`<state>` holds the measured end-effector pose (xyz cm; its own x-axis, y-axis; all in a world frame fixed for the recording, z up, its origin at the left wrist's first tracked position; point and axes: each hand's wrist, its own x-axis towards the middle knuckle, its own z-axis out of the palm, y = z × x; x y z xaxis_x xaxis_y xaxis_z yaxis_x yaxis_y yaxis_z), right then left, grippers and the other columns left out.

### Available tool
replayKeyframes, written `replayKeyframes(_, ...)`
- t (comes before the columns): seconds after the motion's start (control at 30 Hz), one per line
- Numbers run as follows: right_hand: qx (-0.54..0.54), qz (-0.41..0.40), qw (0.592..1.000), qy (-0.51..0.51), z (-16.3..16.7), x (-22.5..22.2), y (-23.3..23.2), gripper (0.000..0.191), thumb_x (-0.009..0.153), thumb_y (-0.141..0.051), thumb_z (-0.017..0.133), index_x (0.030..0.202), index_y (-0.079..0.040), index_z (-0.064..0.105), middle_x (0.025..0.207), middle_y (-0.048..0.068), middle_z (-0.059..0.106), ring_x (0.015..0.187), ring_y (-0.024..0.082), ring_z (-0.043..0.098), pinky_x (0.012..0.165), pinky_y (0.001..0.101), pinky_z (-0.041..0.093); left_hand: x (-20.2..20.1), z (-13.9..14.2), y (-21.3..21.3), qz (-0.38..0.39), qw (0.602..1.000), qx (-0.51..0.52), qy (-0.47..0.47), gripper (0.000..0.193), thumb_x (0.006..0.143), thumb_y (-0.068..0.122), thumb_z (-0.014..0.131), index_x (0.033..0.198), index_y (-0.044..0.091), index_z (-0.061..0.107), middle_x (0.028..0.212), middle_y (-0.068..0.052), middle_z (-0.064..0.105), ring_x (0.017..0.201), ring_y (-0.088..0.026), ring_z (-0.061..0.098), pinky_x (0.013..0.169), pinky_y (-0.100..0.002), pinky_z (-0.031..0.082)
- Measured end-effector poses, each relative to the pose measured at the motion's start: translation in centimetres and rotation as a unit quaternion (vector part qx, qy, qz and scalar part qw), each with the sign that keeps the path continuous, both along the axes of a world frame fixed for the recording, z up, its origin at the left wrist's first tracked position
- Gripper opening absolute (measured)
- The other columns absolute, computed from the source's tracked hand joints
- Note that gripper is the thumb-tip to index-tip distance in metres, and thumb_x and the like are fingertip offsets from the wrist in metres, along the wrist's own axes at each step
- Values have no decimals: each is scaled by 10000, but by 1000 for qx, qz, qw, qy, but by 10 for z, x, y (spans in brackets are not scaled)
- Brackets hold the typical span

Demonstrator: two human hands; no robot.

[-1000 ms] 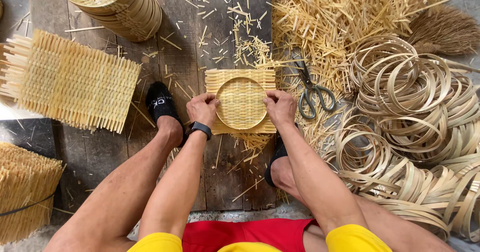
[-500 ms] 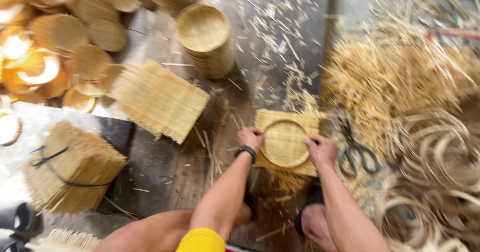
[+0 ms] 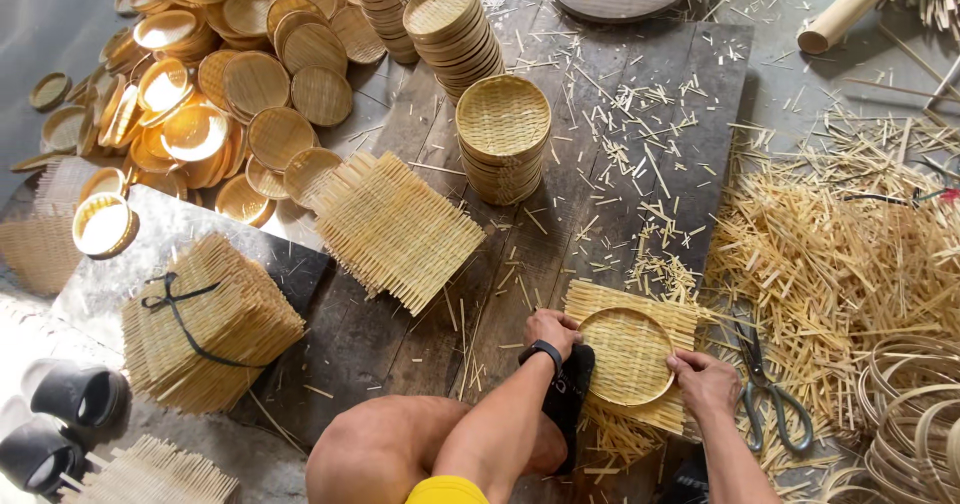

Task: The person sits on the floor and repeatedly assembles small round bamboo baskets. They place a woven bamboo mat over a circular wooden mold, wrap a bamboo strip around the edge, and trim the excess with scissors. Finished baskets are stacked nearby.

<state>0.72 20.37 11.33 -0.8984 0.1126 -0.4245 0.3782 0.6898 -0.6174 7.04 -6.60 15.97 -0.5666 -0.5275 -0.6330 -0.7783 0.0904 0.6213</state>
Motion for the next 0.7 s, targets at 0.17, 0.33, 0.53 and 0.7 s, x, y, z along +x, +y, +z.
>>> replayKeyframes(0.17, 17, 3, 998, -62, 3, 7, 5, 305, 807, -284, 873, 1090, -178, 832, 947, 68, 821, 833, 202, 743, 787, 345, 580, 14, -21, 3, 17, 1000, 22, 5, 119, 777, 83, 858, 890, 103, 828, 925, -76, 798, 860, -175, 767, 841, -315, 628)
replayKeyframes(0.33, 36, 45, 997, -45, -9, -20, 15, 297, 785, -269, 904, 1046, -138, 850, 920, 84, 808, 823, 213, 734, 788, 347, 574, -3, -35, 0, -4, 999, 28, 29, 147, 738, 62, 890, 872, 86, 835, 949, -81, 800, 864, -186, 765, 854, -311, 616)
replayKeyframes(0.53, 120, 195, 973, 13, 26, -21, -15, 377, 891, -318, 802, 1177, -72, 792, 1165, 106, 751, 1019, 221, 731, 900, 352, 618, -40, -20, -10, -220, 972, -76, -33, 165, 807, 139, 848, 961, 103, 805, 1089, -148, 757, 1016, -276, 715, 960, -387, 569)
replayKeyframes(0.7, 200, 486, 764, 374, 59, 20, -119, 1355, 322, -511, 910, 1431, 77, 399, 1466, 310, 408, 1424, 447, 304, 1172, 544, 243, -75, -44, 2, -359, 843, -275, 291, 242, 997, 300, 646, 1118, 159, 800, 1272, -86, 651, 1263, -286, 520, 1100, -445, 419)
